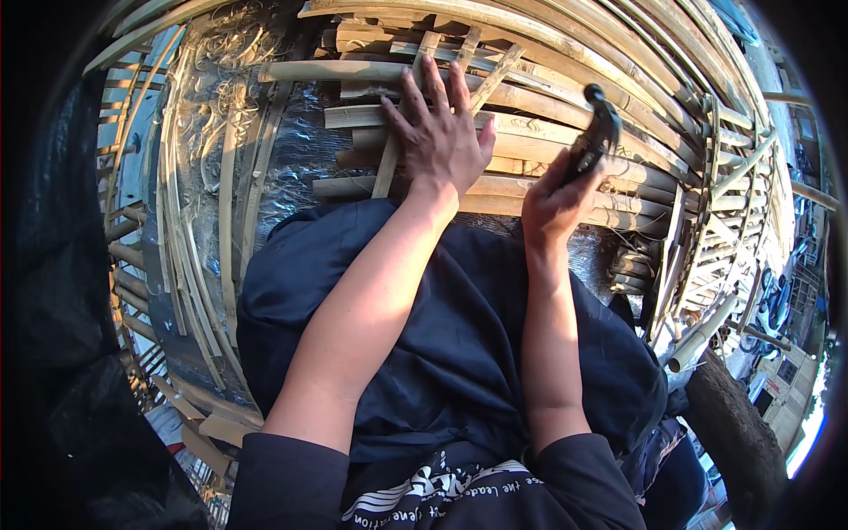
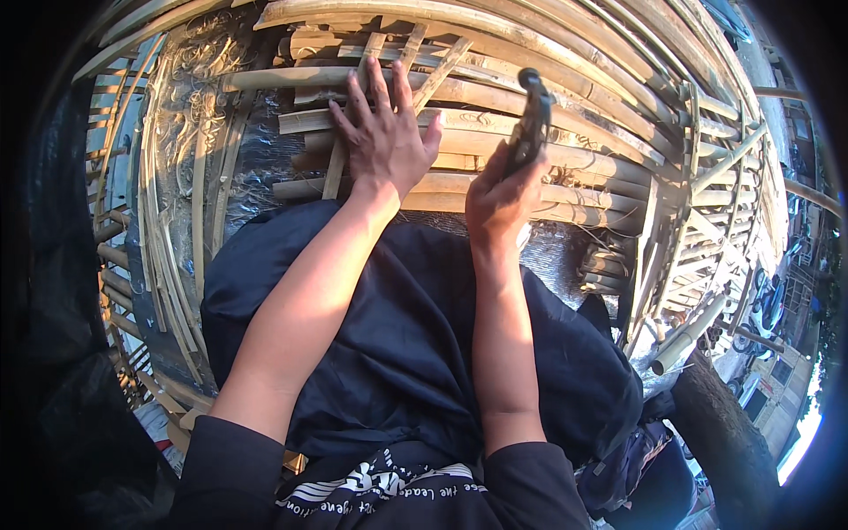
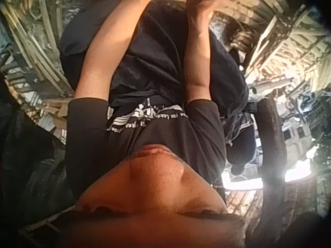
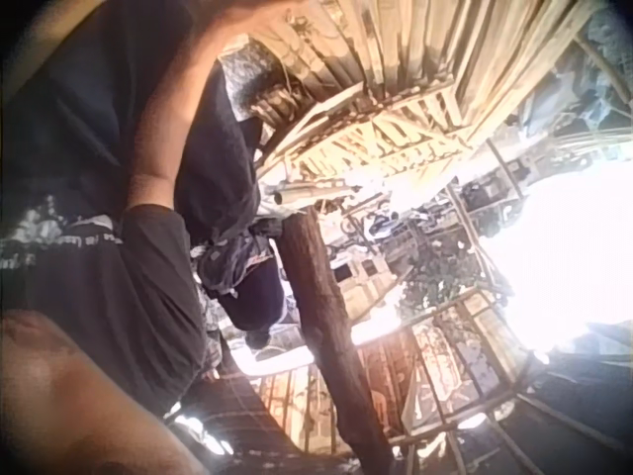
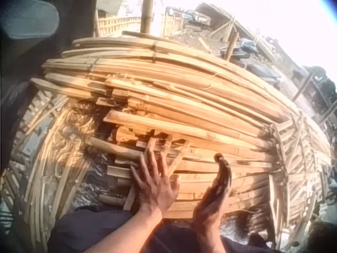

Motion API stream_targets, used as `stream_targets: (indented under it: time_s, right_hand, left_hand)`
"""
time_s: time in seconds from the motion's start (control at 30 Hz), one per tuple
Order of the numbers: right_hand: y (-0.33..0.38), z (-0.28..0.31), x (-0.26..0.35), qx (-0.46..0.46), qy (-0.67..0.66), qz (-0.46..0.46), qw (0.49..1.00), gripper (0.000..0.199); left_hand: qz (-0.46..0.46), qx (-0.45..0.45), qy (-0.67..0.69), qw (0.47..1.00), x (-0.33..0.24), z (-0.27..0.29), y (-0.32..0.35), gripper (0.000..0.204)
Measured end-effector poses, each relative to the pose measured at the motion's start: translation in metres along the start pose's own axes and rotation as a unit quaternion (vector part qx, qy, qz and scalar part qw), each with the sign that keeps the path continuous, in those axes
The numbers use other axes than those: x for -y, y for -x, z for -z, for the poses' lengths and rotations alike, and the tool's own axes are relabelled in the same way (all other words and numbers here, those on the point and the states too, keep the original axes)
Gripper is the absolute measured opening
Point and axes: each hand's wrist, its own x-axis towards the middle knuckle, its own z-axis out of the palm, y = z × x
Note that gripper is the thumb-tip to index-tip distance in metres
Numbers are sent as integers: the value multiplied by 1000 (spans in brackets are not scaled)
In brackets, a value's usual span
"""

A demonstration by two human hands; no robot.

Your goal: The person is assembling a bamboo panel by fitting bamboo strips into a frame and securing them using a hammer.

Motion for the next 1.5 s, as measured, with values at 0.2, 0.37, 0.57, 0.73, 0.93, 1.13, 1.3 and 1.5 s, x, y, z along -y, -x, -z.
stream_targets:
  time_s: [0.2, 0.37, 0.57, 0.73, 0.93, 1.13, 1.3, 1.5]
  right_hand:
    - [1, 8, 2, -26, -91, -13, 995, 28]
    - [-10, 3, 10, 143, 29, -56, 988, 24]
    - [-6, 3, -5, 109, 46, -6, 993, 26]
    - [2, -5, -7, -83, -156, -48, 983, 28]
    - [-13, 30, 31, 0, -53, -5, 999, 26]
    - [-15, 13, 15, 160, 23, -36, 986, 30]
    - [-5, 6, -8, 134, 17, -40, 990, 28]
    - [-17, 11, 4, -45, -147, 5, 988, 18]
  left_hand:
    - [-1, -5, -3, 1000, -1, -1, 1, 85]
    - [2, 14, -13, 1000, 11, 1, 3, 86]
    - [-7, 3, -5, 1000, 4, 0, -5, 87]
    - [-10, -6, 22, 1000, -1, -2, -6, 86]
    - [-22, -25, 28, 999, 4, 2, 6, 86]
    - [-5, 3, -3, 1000, 5, -4, 2, 85]
    - [-10, 10, 11, 1000, 3, 1, 2, 85]
    - [-21, -24, 21, 999, 4, -5, -9, 86]
